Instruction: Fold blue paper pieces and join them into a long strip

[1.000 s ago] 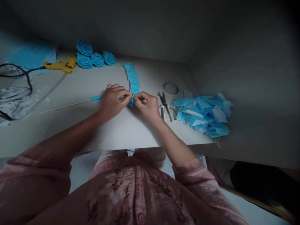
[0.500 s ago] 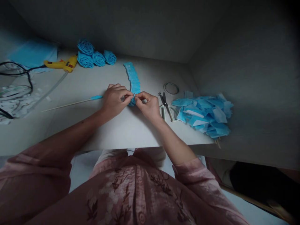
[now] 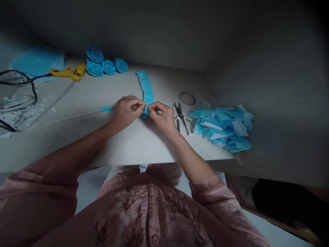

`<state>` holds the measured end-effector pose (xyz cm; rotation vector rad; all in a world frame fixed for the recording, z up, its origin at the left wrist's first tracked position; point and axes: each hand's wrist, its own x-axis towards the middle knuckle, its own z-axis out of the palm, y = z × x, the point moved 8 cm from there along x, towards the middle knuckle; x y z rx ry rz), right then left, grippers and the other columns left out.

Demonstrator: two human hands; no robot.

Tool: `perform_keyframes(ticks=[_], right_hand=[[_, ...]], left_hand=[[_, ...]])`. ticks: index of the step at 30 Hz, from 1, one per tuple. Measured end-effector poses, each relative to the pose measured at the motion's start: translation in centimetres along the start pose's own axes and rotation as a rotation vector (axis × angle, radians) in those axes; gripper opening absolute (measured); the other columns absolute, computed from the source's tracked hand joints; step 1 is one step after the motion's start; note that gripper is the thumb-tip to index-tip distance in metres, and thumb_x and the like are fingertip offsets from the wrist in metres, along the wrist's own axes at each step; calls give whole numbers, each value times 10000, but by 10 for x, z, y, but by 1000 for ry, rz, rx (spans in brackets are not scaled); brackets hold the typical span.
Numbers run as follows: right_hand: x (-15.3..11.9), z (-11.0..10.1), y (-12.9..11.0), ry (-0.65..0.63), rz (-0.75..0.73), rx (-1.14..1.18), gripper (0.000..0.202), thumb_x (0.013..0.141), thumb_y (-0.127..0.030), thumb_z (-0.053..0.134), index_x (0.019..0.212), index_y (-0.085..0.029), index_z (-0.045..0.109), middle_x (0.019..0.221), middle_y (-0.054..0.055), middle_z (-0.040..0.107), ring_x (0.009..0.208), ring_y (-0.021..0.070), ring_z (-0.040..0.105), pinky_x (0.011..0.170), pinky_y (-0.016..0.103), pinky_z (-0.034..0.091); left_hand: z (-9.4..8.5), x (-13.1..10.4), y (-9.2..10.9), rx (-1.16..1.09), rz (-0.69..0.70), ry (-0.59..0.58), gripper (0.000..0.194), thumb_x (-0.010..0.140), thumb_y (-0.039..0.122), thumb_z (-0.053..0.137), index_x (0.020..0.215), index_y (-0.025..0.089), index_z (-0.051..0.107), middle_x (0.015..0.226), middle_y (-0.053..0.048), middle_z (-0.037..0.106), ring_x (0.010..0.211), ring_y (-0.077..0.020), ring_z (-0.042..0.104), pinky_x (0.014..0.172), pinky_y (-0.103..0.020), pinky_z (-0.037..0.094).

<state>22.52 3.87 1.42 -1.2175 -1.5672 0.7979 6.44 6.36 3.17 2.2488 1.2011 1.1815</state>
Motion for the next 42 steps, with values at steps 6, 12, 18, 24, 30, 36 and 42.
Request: perform_keyframes(ticks=[6, 12, 18, 24, 30, 36, 42], right_hand=[[2, -3, 1, 17, -1, 46, 209, 872, -402, 685, 818, -210, 747, 791, 8, 766, 787, 181, 696, 786, 304, 530], [2, -2, 2, 20, 13, 29, 174, 868, -362, 697, 809, -208, 753, 767, 3, 752, 770, 182, 684, 768, 304, 511], [2, 0, 3, 3, 15, -17, 163, 876, -333, 683, 844, -202, 774, 819, 5, 784, 812, 183, 702, 800, 300, 510], [3, 2, 0, -30, -49, -2, 228, 888, -401, 658, 845, -197, 750, 823, 17, 773, 796, 180, 688, 798, 304, 500], [8, -1, 0, -37, -40, 108, 256, 866, -442, 681, 822, -195, 728, 794, 22, 731, 793, 177, 665, 792, 305, 531], [13, -9, 8, 2, 50, 234, 360, 786, -582, 818, 816, -228, 754, 818, 26, 732, 803, 181, 662, 836, 344, 566], [13, -16, 4, 46, 28, 166, 320, 796, -558, 821, 794, -244, 762, 849, 33, 779, 847, 206, 700, 906, 379, 585]], left_hand=[[0, 0, 0, 9, -10, 3, 129, 882, 233, 694, 800, 237, 793, 705, -4, 710, 743, -196, 640, 841, -370, 499], [0, -1, 2, 57, 14, 3, 147, 897, 202, 682, 798, 237, 784, 736, -3, 727, 747, -193, 644, 828, -366, 486], [-1, -3, 12, 226, 67, 27, 180, 921, 213, 658, 773, 236, 758, 736, -25, 732, 829, -243, 679, 902, -426, 480], [-2, -2, 15, 246, 69, 43, 159, 867, 165, 655, 736, 237, 710, 739, -24, 727, 830, -250, 680, 890, -426, 486], [-9, 4, 2, -27, -96, 92, 107, 824, 174, 678, 740, 221, 724, 728, -8, 728, 752, -194, 647, 797, -350, 508], [-14, 9, -16, -401, -315, 145, 74, 830, 216, 709, 769, 203, 749, 742, 0, 732, 695, -145, 614, 681, -264, 495], [-26, 12, 17, -163, -46, 72, 184, 949, 301, 682, 808, 223, 772, 817, -28, 785, 807, -199, 668, 840, -350, 520]])
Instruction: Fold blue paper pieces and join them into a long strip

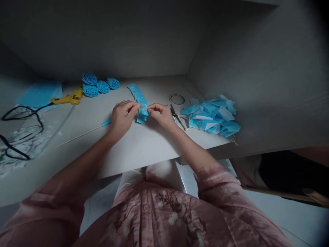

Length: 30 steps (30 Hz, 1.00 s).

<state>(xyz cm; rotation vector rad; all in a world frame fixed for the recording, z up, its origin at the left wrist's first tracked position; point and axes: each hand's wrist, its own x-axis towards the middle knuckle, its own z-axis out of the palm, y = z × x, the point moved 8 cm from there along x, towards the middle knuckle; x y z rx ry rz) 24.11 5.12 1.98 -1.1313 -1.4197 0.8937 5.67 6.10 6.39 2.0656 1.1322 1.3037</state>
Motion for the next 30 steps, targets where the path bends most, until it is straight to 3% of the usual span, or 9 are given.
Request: perform_keyframes(ticks=[7, 14, 22, 30], right_hand=[[2, -5, -5, 17, -55, -9, 242, 827, -474, 801, 799, -235, 778, 850, 28, 786, 871, 207, 718, 925, 370, 575], [2, -9, -3, 49, -14, -41, 115, 879, -333, 798, 826, -232, 811, 871, 18, 801, 918, 193, 750, 910, 331, 572], [0, -9, -5, 64, -100, -147, 139, 925, -320, 721, 896, -235, 827, 924, 26, 836, 933, 207, 770, 926, 339, 580], [0, -9, -6, 93, -186, -285, 241, 950, -367, 654, 949, -211, 837, 935, 30, 843, 896, 201, 760, 892, 318, 537]], left_hand=[[11, 1, 13, 239, 135, -46, 130, 924, 177, 719, 883, 256, 814, 857, -18, 807, 832, -222, 683, 883, -392, 460], [18, 10, 15, 305, 210, -60, 157, 954, 237, 714, 890, 289, 847, 880, -27, 834, 911, -262, 722, 914, -425, 456], [24, 9, 11, 306, 224, -100, 177, 963, 266, 709, 906, 309, 871, 950, -41, 868, 933, -288, 730, 961, -471, 468], [31, 10, 14, 340, 218, -42, 181, 963, 248, 692, 823, 279, 804, 884, -53, 830, 937, -305, 699, 988, -493, 453]])
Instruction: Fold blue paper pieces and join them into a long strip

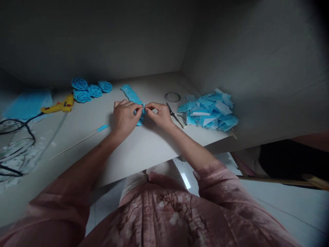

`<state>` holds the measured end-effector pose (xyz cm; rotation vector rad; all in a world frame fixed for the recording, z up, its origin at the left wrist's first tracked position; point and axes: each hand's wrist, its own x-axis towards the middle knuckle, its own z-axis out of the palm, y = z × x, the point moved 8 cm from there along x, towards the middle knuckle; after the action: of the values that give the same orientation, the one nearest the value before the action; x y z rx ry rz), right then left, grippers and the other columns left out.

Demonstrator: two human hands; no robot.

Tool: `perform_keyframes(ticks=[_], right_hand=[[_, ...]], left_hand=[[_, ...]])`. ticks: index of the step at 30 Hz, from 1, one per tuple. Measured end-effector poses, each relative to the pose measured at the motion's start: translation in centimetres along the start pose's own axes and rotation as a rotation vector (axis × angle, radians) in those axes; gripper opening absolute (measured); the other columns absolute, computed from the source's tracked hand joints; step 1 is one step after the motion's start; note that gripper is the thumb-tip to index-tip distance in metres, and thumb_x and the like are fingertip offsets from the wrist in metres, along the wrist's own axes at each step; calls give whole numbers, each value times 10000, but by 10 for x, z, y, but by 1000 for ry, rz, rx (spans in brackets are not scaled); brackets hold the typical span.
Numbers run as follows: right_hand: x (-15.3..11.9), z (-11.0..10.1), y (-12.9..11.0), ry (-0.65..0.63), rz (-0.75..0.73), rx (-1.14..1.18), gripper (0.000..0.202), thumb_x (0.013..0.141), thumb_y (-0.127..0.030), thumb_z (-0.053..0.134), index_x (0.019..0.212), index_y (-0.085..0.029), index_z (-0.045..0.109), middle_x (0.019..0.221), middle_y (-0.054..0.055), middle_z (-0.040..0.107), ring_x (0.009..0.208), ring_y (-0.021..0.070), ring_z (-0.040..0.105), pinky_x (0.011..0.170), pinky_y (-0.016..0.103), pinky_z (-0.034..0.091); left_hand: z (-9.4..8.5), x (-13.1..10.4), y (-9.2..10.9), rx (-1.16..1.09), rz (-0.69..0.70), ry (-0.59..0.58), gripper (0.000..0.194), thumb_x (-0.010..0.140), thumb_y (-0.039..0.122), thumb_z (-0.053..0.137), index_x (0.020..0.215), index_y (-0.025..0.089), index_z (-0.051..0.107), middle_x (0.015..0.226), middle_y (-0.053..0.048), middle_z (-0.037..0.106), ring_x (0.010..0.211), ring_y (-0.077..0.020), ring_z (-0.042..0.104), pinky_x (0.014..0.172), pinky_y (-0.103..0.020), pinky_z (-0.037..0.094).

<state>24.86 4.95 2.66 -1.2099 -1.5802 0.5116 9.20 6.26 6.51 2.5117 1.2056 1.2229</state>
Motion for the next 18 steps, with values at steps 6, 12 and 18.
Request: perform_keyframes(ticks=[6, 12, 18], right_hand=[[0, 2, 2, -14, 8, -36, 218, 931, -324, 644, 922, -210, 829, 927, 25, 842, 889, 197, 751, 890, 314, 530], [1, 2, 5, -15, 97, 107, 193, 898, -364, 686, 867, -211, 799, 889, 29, 823, 884, 199, 735, 875, 314, 552], [5, -2, 17, 40, 166, 309, 255, 841, -460, 724, 830, -207, 756, 817, 11, 743, 805, 168, 661, 843, 314, 539]], left_hand=[[4, 1, 4, 24, 25, 21, 217, 956, 239, 671, 743, 271, 692, 812, -57, 755, 940, -309, 671, 1019, -505, 456], [9, 5, -20, -198, -176, 8, 110, 848, 176, 676, 755, 235, 671, 746, -10, 694, 802, -219, 641, 875, -389, 509], [17, 5, -47, -673, -485, 35, 64, 799, 193, 684, 739, 210, 671, 714, 13, 661, 698, -143, 578, 688, -286, 473]])
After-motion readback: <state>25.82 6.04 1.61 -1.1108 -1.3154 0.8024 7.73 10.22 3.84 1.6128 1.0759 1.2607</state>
